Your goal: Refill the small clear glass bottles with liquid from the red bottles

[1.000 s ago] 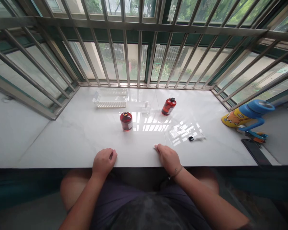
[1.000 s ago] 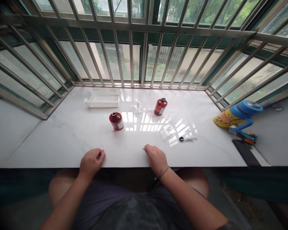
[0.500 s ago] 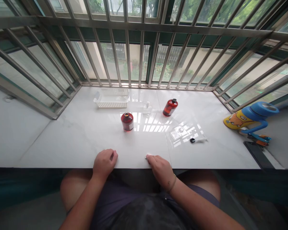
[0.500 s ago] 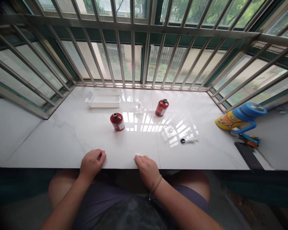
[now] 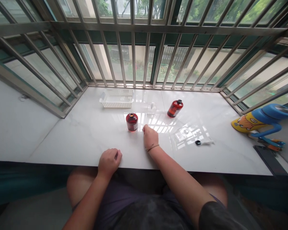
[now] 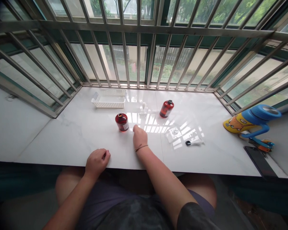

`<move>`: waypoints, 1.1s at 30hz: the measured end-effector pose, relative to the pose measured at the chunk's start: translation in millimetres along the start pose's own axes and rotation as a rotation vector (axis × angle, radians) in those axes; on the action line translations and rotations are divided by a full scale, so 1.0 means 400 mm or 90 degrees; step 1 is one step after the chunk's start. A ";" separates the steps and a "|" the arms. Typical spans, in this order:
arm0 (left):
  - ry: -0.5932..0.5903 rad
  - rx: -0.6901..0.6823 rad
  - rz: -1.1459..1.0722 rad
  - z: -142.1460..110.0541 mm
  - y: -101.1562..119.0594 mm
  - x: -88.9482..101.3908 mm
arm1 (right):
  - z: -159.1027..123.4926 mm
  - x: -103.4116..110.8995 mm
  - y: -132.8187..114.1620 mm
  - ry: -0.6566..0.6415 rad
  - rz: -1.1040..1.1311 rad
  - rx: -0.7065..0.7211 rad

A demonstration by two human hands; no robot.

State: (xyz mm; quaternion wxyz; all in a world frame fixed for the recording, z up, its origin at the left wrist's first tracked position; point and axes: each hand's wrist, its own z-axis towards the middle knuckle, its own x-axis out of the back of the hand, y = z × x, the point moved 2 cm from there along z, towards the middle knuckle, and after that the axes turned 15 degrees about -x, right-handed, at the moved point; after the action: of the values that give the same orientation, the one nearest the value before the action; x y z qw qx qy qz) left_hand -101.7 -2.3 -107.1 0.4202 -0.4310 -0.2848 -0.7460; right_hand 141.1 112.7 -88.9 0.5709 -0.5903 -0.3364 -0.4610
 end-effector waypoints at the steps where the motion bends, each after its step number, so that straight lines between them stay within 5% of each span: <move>1: 0.001 -0.001 -0.003 0.000 0.000 0.000 | -0.035 -0.008 -0.033 -0.017 0.004 0.041; 6: -0.004 -0.009 0.011 0.000 0.001 0.001 | -0.220 -0.006 -0.087 -0.104 0.018 0.255; 11: -0.002 -0.019 0.019 -0.001 0.000 0.000 | -0.313 0.043 0.053 -0.130 0.019 0.317; 16: 0.004 -0.024 0.023 -0.002 -0.004 -0.002 | -0.247 0.102 0.247 -0.040 -0.034 0.125; 20: 0.005 -0.017 0.017 -0.001 -0.005 -0.002 | -0.107 0.121 0.321 0.036 -0.061 -0.012; 26: 0.009 -0.016 0.015 0.002 -0.001 0.001 | 0.026 0.068 0.246 0.072 -0.058 -0.086; 30: 0.010 -0.017 0.021 0.003 0.000 0.002 | -0.064 0.039 0.187 0.035 -0.036 -0.006; 33: 0.008 -0.020 0.020 0.003 0.000 0.002 | -0.160 0.050 0.201 -0.005 -0.022 0.068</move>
State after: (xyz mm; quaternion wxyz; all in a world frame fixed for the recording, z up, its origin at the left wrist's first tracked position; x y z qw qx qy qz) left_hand -101.6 -1.6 -105.8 0.4269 -0.4369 -0.2637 -0.7465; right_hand 212.0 37.2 -104.3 0.5924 -0.5546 -0.3729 -0.4499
